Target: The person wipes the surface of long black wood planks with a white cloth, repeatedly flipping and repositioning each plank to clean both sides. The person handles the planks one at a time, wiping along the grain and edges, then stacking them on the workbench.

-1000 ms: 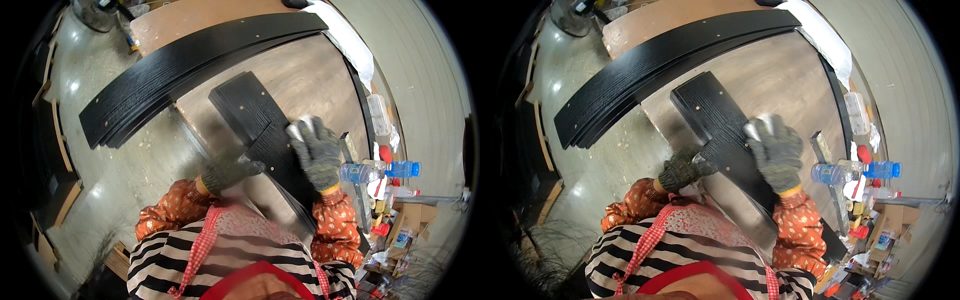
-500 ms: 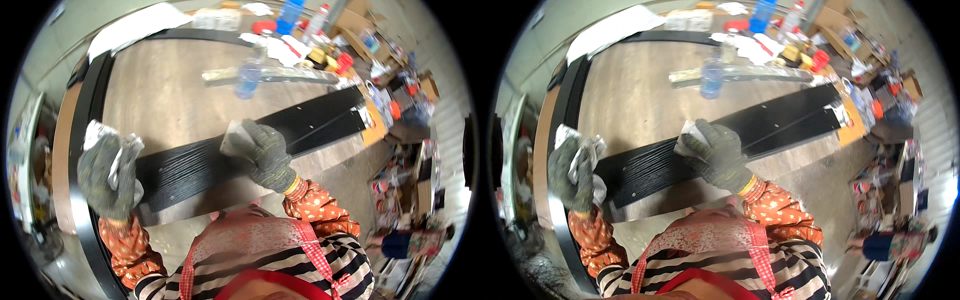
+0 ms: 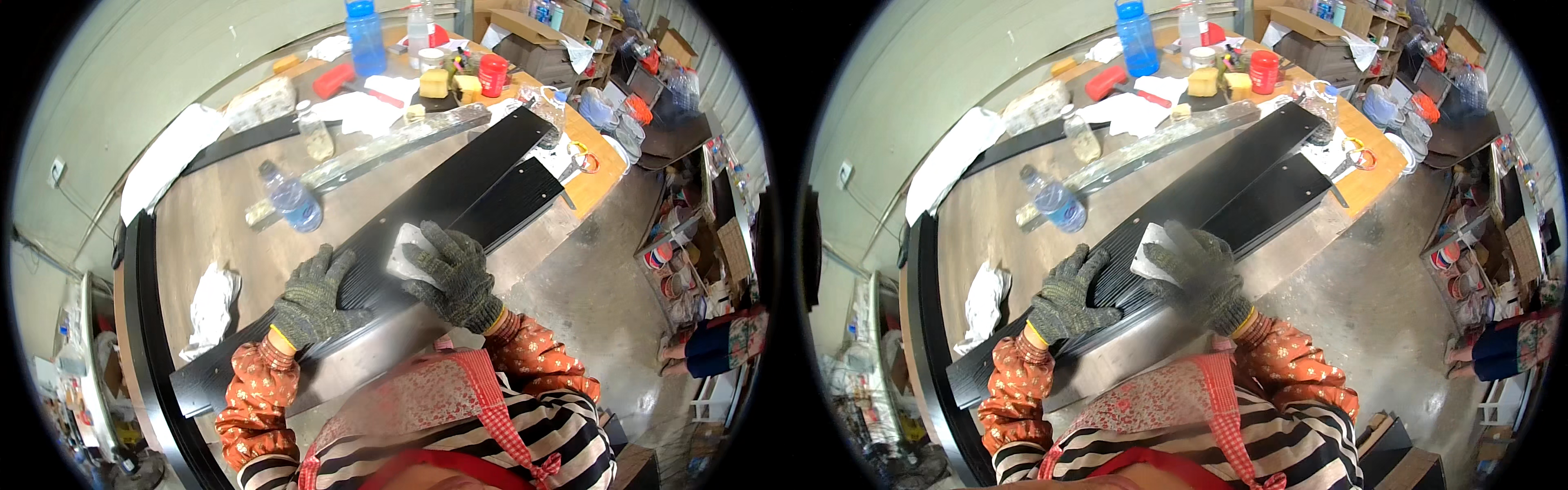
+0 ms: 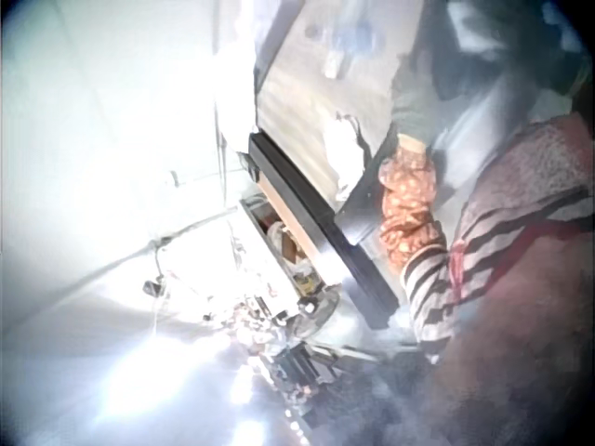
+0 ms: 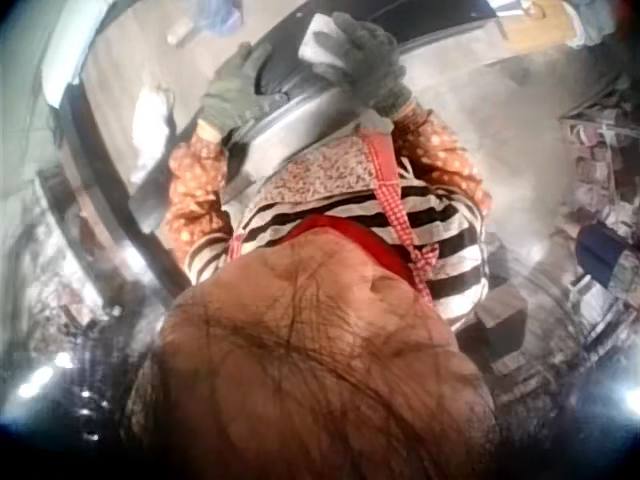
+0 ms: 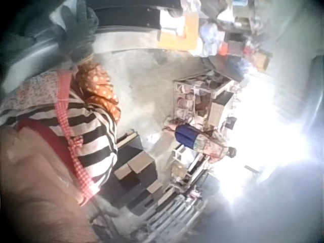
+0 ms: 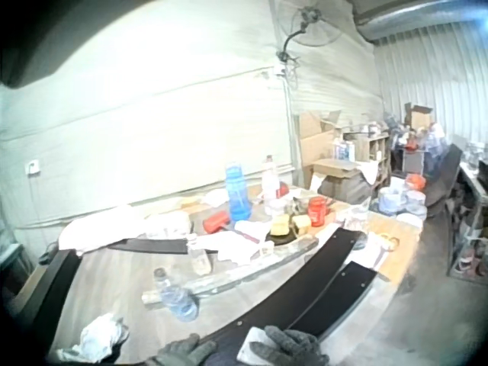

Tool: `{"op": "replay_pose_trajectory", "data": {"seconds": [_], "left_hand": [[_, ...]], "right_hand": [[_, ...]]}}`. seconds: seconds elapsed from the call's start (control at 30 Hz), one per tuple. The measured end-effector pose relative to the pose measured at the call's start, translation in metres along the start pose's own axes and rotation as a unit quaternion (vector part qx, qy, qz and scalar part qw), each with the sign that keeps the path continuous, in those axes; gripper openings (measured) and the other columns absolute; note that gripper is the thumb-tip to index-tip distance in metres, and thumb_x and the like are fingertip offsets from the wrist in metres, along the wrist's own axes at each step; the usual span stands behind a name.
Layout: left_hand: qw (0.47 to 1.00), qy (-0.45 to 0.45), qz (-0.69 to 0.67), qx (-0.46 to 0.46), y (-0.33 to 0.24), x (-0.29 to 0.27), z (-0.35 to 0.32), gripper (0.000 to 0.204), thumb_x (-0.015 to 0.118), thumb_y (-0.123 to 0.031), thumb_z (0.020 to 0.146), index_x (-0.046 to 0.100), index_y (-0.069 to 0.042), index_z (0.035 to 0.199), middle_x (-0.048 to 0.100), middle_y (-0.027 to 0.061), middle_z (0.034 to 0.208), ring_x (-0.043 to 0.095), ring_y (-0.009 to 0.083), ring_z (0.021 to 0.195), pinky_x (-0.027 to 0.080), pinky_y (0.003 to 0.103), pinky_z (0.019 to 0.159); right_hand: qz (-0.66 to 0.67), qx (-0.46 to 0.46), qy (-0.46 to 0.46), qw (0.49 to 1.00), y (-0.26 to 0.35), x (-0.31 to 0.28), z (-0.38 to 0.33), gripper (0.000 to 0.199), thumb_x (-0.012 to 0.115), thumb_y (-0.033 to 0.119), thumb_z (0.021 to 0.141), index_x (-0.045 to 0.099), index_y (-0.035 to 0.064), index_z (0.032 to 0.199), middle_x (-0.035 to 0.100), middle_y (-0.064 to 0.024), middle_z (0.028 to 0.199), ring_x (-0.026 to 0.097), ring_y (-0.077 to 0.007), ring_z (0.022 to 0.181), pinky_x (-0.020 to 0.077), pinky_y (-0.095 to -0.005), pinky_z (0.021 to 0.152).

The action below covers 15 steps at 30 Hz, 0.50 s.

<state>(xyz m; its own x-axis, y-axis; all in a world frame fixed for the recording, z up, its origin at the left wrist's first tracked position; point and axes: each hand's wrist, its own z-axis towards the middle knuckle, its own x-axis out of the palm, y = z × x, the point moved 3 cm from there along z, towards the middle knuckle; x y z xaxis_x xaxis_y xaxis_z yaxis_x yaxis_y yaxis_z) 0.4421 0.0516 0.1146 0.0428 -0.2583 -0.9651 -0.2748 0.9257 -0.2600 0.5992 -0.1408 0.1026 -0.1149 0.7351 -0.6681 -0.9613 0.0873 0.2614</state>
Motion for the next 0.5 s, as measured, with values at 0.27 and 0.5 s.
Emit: {"op": "replay_pose_trajectory", "data": {"seconds": [0.27,0.5], "left_hand": [[0.997,-0.049,-0.064,0.004,-0.024,0.0,0.023,0.093,0.086,-0.05,0.059,0.054,-0.009,0.136,0.049,0.0248,0.139,0.048,0.0446,0.127,0.037,0.052,0.109],[0.989,-0.061,-0.118,0.064,-0.025,-0.01,-0.004,0.082,0.089,-0.042,0.056,0.059,-0.013,0.126,0.049,0.0247,0.139,0.048,0.0451,0.128,0.034,0.054,0.11]], "right_hand": [[-0.067,0.072,-0.031,0.995,-0.113,-0.066,-0.012,0.053,0.076,0.029,0.082,0.062,0.0116,0.129,0.052,-0.0206,0.138,0.054,-0.0382,0.116,0.0424,-0.0482,0.098],[-0.193,0.168,-0.026,0.966,-0.217,-0.111,0.009,0.046,0.064,0.021,0.094,0.056,0.0045,0.137,0.054,-0.0172,0.142,0.049,-0.0359,0.132,0.0356,-0.0428,0.111]]}}
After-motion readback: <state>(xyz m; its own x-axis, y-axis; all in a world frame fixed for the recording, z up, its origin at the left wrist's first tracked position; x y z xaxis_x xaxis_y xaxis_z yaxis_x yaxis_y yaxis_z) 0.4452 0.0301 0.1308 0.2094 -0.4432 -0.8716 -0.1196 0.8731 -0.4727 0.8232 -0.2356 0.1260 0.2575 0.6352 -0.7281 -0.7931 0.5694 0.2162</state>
